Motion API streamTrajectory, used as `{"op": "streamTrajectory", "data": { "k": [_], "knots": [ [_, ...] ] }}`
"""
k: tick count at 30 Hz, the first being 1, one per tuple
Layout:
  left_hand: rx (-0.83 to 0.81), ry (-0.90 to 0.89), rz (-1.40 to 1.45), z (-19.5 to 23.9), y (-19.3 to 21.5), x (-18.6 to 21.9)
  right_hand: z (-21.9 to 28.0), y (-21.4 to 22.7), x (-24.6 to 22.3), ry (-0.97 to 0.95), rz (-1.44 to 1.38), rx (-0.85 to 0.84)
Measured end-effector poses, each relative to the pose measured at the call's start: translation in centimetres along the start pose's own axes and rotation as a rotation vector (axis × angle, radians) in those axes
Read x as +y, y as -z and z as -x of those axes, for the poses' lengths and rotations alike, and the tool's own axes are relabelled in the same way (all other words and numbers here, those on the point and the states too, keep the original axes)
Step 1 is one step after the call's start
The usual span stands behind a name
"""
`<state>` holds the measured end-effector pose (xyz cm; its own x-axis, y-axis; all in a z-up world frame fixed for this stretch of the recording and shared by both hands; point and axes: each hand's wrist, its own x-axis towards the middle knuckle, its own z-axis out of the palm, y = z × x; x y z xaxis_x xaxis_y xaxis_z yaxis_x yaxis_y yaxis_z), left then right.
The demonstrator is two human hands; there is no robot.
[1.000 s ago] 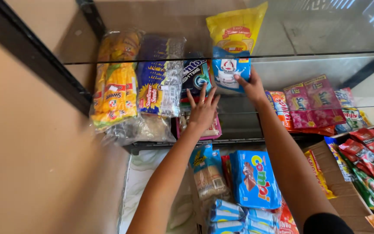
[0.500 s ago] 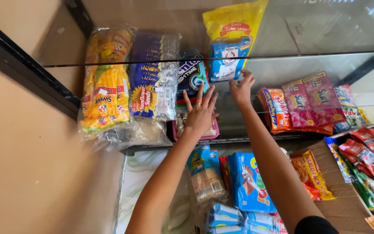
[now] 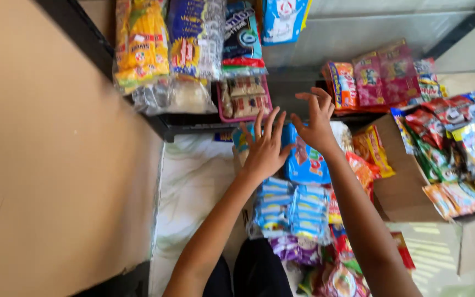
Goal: Organizing various packaged snacks and dry goods on shelves in a pantry area.
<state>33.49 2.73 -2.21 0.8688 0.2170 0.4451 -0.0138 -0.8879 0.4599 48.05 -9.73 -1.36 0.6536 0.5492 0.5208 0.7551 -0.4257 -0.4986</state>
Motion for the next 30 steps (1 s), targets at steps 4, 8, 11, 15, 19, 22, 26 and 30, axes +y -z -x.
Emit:
{"op": "streamTrajectory", "data": {
  "k": [4, 8, 11, 15, 19, 22, 26, 30],
  "knots": [
    [-0.071, 0.041, -0.002, 9.0, -2.9, 1.9, 7.7, 1.9, -1.1, -0.047, 0.079, -0.077],
    [-0.329, 0.125, -0.011, 16.3, -5.8, 3.2, 14.6, 2.3, -1.9, -0.316, 0.239, -0.253],
    [-0.253, 0.059, -0.098, 18.7, -7.7, 2.7, 18.6, -0.4, 0.0, -0.350, 0.308, -0.259],
    [-0.272, 0.073, -0.194, 19.2, -9.0, 2.7, 22.7, -2.4, 0.9, -0.262, 0.316, -0.122],
    [-0.211, 0.058, -0.175, 19.4, -9.6, 2.3, 22.4, -3.0, 3.5, -0.247, 0.274, -0.048],
    [-0.258, 0.089, -0.158, 19.0, -9.4, 2.3, 21.9, -3.4, 7.0, -0.351, 0.087, 0.136],
    [-0.278, 0.124, -0.133, 19.0, -9.7, 2.2, 20.6, -3.5, 9.3, -0.646, -0.202, 0.169],
    [-0.363, 0.157, -0.116, 18.6, -9.7, 2.3, 20.2, -3.8, 9.6, -0.712, -0.403, 0.104]
  ]
}}
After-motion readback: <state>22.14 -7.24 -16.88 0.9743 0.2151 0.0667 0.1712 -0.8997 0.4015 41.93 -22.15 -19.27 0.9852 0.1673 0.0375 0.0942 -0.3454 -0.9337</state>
